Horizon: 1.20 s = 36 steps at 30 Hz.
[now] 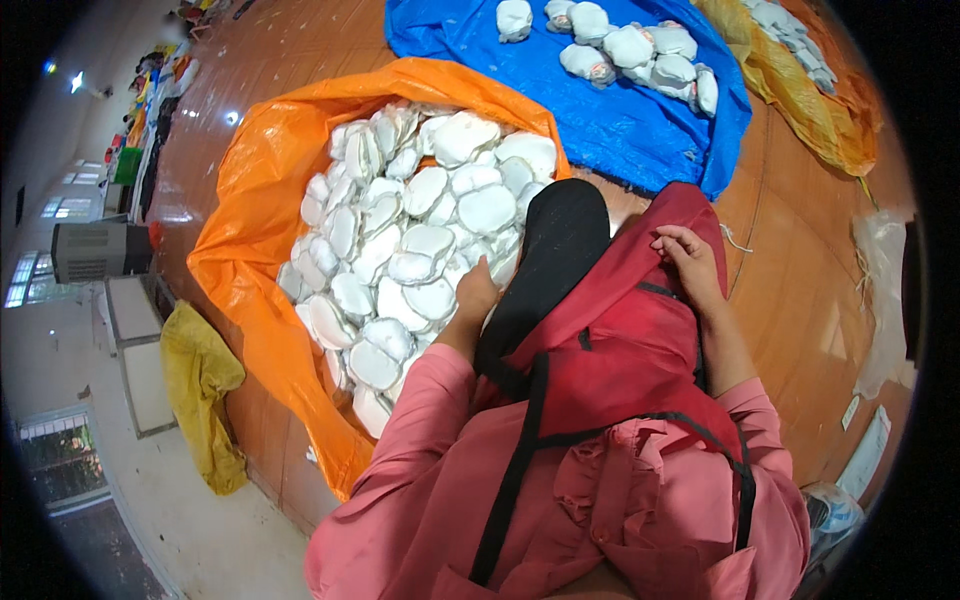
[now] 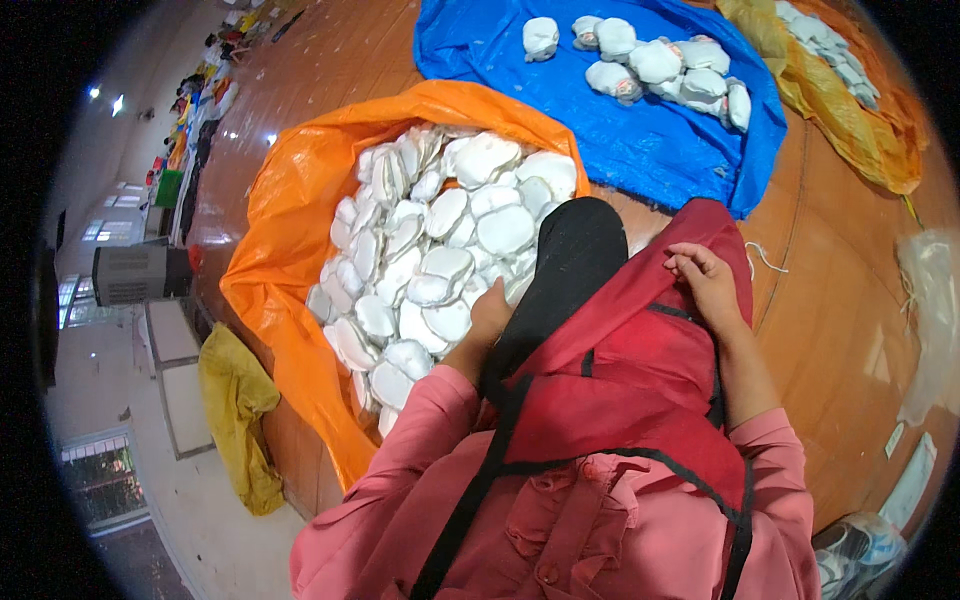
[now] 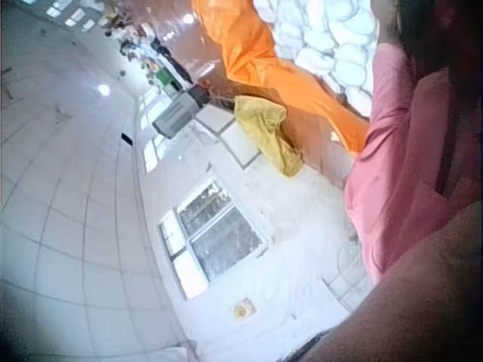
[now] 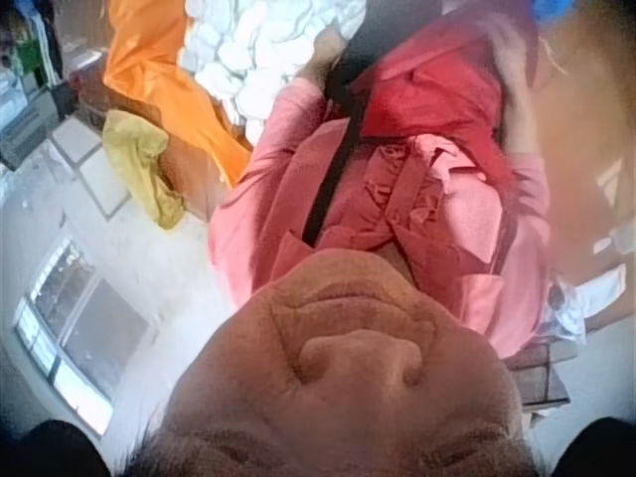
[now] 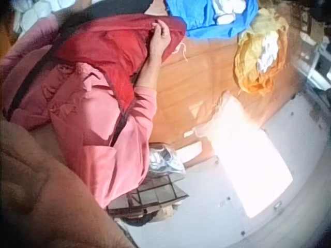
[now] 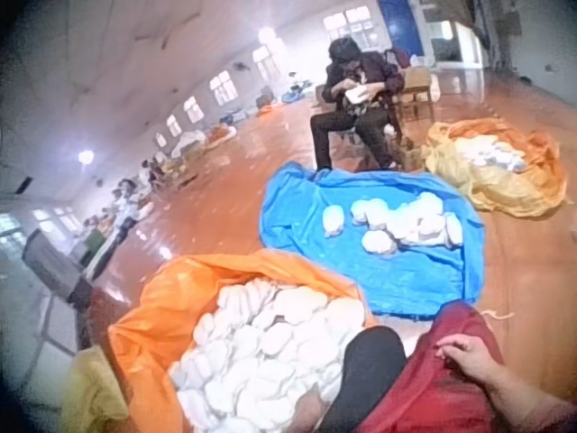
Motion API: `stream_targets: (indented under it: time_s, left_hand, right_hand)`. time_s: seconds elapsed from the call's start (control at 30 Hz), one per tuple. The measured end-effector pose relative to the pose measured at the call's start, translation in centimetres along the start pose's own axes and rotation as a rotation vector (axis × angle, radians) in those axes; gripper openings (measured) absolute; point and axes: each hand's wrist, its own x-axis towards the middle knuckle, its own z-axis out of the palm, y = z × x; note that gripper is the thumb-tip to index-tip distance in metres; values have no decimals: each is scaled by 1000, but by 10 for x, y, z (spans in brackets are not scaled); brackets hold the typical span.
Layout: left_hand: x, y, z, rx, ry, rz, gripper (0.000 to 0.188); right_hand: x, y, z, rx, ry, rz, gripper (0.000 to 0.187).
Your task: The person sits on the floor and repeatedly stuffs white fabric inserts into white slipper-like items, then places the finished units into a blue tarp. The person handles the items one at a time, folding and tucking the fabric before moving to the next unit.
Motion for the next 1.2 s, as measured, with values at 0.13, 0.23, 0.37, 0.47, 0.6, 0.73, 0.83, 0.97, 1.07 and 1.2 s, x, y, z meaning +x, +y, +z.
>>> stream_targets:
  time_s: [0.13, 0.23, 0.37, 0.47, 0.6, 0.73, 0.83, 0.97, 1.07, 1.2]
  left_hand:
    - [28, -29, 14, -77, 173, 18, 33]
    - [13, -28, -28, -372, 417, -67, 25]
    - [-20, -34, -105, -1339, 203, -205, 35]
    - [-49, -27, -143, -1631, 171, -130, 39]
    - [-85, -6, -165, -1801, 123, 5, 42]
    - [-108, 8, -169, -1862, 102, 74, 48]
    - [-114, 11, -165, -1858, 53, 64, 47]
    - [-116, 7, -162, -1889, 141, -68, 47]
    - [-114, -6, -161, -1895, 275, -28, 49]
    - [-98, -20, -148, -924, 551, 47, 79]
  right_hand:
    - [0, -7, 4, -14, -17, 5, 21]
    - [3, -5, 3, 15, -35, 19, 22]
    - [16, -15, 12, 11, -115, 32, 23]
    - [36, -26, 43, -86, -271, 27, 32]
    - [55, -48, 118, 98, -514, 19, 58]
    - [48, -91, 187, 219, -520, 241, 74]
    - [48, -81, 220, 535, -517, 125, 71]
    - [41, -84, 230, 520, -413, 207, 62]
    - [48, -65, 230, 559, -318, 318, 58]
    - [52, -61, 220, 694, -531, 421, 54]
